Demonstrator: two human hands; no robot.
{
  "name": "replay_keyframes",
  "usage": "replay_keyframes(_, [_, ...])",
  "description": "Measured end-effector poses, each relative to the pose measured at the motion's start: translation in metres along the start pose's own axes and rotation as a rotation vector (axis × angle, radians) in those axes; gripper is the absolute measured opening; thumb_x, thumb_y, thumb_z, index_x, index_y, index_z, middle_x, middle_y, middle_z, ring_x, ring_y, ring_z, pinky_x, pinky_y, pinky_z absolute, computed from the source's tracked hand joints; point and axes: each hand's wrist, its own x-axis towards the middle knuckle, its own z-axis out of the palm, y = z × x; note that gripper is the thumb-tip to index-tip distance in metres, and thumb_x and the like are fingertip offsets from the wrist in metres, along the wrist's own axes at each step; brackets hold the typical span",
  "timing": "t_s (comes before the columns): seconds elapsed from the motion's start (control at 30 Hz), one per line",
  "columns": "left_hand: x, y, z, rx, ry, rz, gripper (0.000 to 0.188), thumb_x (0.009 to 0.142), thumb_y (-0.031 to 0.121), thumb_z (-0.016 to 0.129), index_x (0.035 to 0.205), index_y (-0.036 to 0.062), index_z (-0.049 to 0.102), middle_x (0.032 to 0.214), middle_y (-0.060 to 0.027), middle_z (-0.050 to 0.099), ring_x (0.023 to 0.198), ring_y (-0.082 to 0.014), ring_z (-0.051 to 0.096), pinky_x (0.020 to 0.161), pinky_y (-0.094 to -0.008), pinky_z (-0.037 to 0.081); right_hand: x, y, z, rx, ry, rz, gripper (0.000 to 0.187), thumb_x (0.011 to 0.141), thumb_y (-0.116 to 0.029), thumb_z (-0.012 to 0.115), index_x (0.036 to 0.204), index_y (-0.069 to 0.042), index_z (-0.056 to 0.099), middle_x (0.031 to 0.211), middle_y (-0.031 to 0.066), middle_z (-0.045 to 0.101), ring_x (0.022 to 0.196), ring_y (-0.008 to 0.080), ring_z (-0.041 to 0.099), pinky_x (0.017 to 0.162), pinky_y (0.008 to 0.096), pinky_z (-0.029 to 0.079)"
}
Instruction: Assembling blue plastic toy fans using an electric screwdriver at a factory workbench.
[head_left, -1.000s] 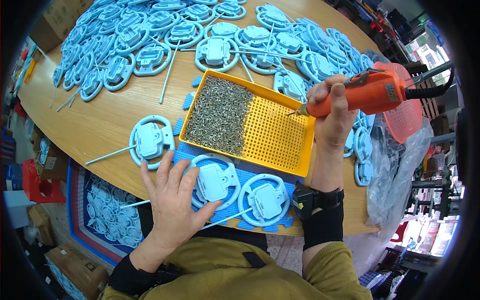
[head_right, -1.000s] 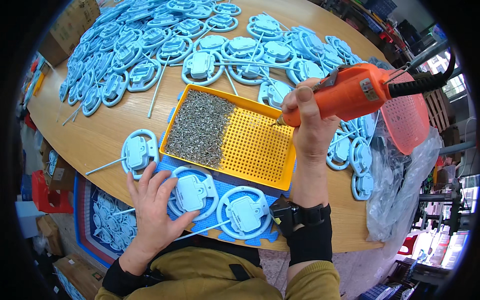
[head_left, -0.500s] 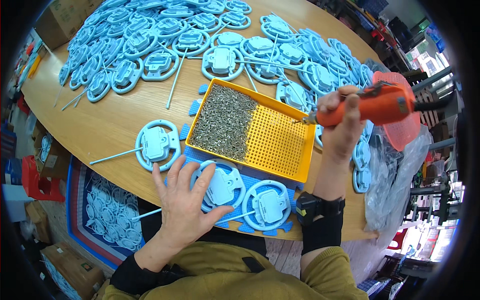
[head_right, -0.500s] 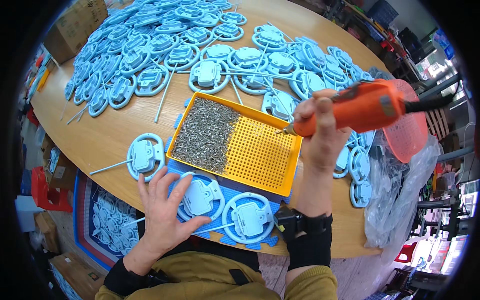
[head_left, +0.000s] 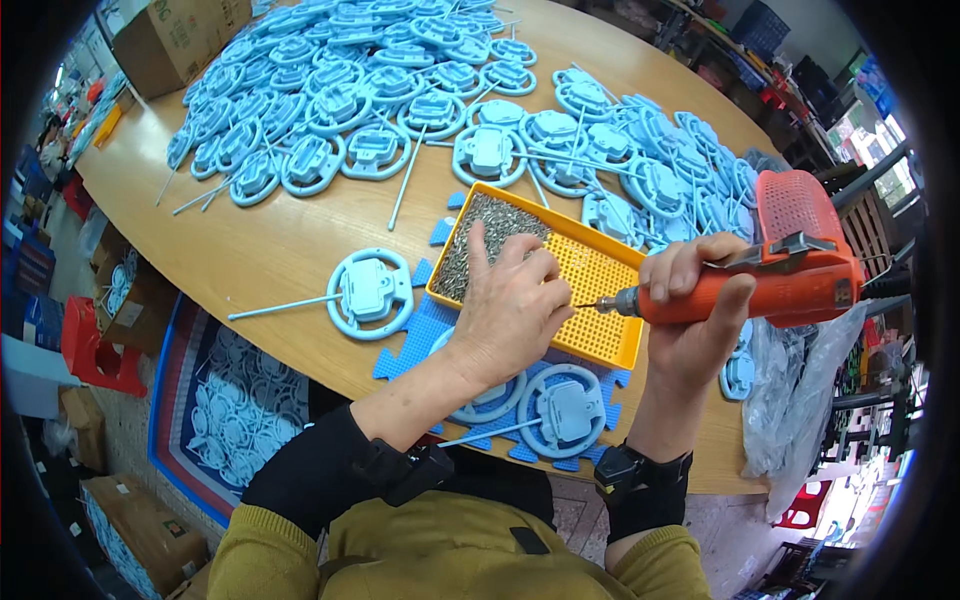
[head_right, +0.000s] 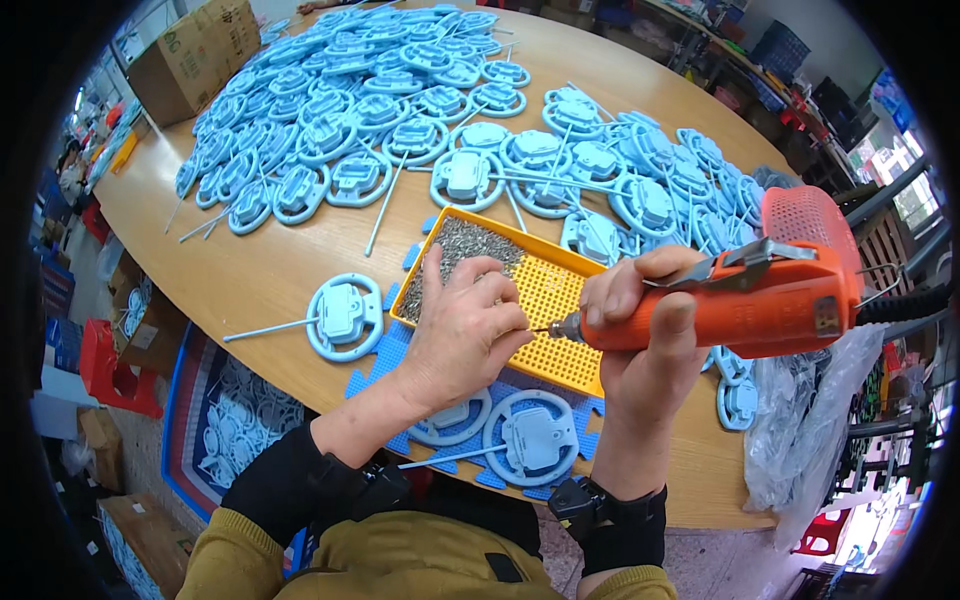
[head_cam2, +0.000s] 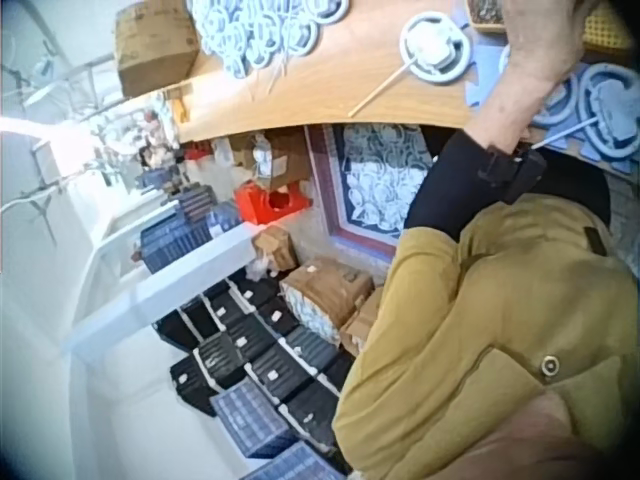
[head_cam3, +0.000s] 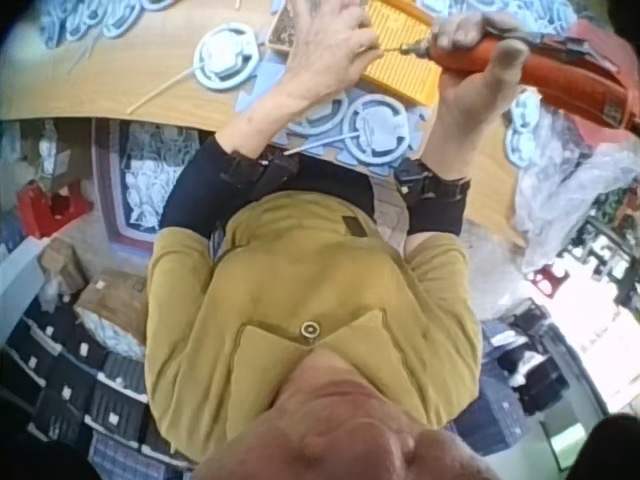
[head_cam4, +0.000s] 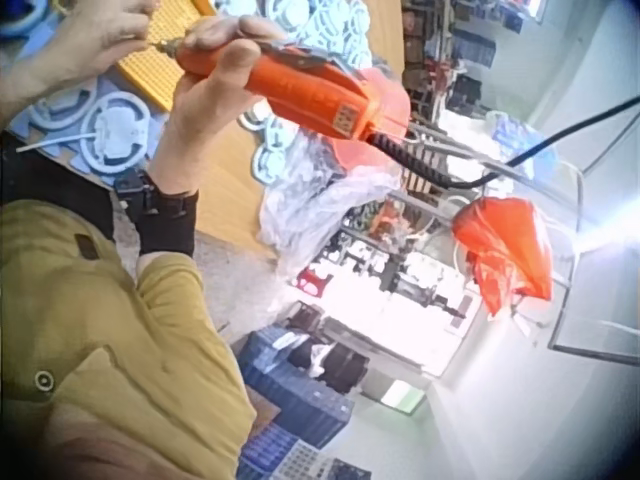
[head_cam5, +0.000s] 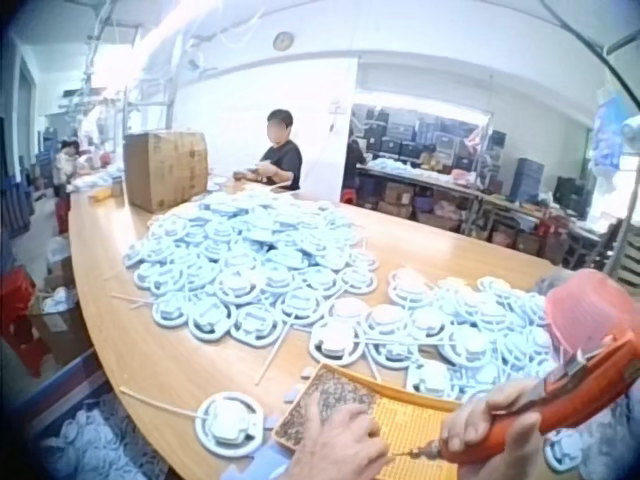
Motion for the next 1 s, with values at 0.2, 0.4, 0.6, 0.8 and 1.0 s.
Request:
replay_keyframes(0.2, [0.012,-0.013,0.033,0.212,-0.125,0.128,0.005,0.076,0.013,0.064,0.071,0.0114,0.065,0.085,-0.0014,0.057,0.108,-0.0253,0.051,0.101,-0.0665,0.02,-0.005,-0.012,-0.016,-0.132,0.095,-0.055,0.042,0.083,-0.04,0.069,0.1,-0.006,0.05,0.068,0.0044,0.051,0.059,0.0153,0.05,0.056,0.0306,0.043])
replay_keyframes(0.4, [0.016,-0.012,0.03,0.164,-0.113,0.105,0.009,0.072,0.019,0.069,0.071,0.0105,0.068,0.081,-0.0004,0.057,0.105,-0.0239,0.051,0.103,-0.0645,0.018,-0.002,-0.015,-0.023,-0.075,0.085,-0.078,0.039,0.086,-0.04,0.064,0.099,-0.006,0.05,0.068,0.0039,0.05,0.061,0.015,0.05,0.058,0.0307,0.042])
replay_keyframes(0.6, [0.002,-0.007,0.019,0.144,-0.076,0.123,0.009,0.073,0.019,0.07,0.074,0.0111,0.068,0.083,-0.0002,0.058,0.105,-0.0242,0.052,0.103,-0.0631,0.018,-0.004,-0.015,-0.011,-0.058,0.025,-0.041,0.042,0.086,-0.048,0.062,0.098,-0.009,0.054,0.068,0.0006,0.048,0.06,0.0128,0.047,0.06,0.0288,0.038])
replay_keyframes(0.8, [-0.014,0.006,0.001,-0.098,-0.044,0.093,0.008,0.075,0.017,0.07,0.079,0.0121,0.066,0.084,0.0,0.058,0.106,-0.0239,0.052,0.103,-0.061,0.018,-0.016,-0.014,0.005,0.038,0.037,-0.021,0.042,0.084,-0.041,0.066,0.097,-0.004,0.049,0.068,0.0053,0.05,0.057,0.0158,0.049,0.057,0.0318,0.044])
replay_keyframes(1.0, [-0.036,0.016,-0.03,-0.048,-0.027,0.135,0.011,0.072,0.017,0.073,0.075,0.0124,0.064,0.084,0.0012,0.058,0.104,-0.0244,0.054,0.103,-0.0597,0.018,-0.032,-0.02,0.028,0.099,-0.113,0.036,0.045,0.083,-0.04,0.069,0.099,-0.003,0.049,0.065,0.0057,0.05,0.055,0.0161,0.05,0.05,0.0293,0.042])
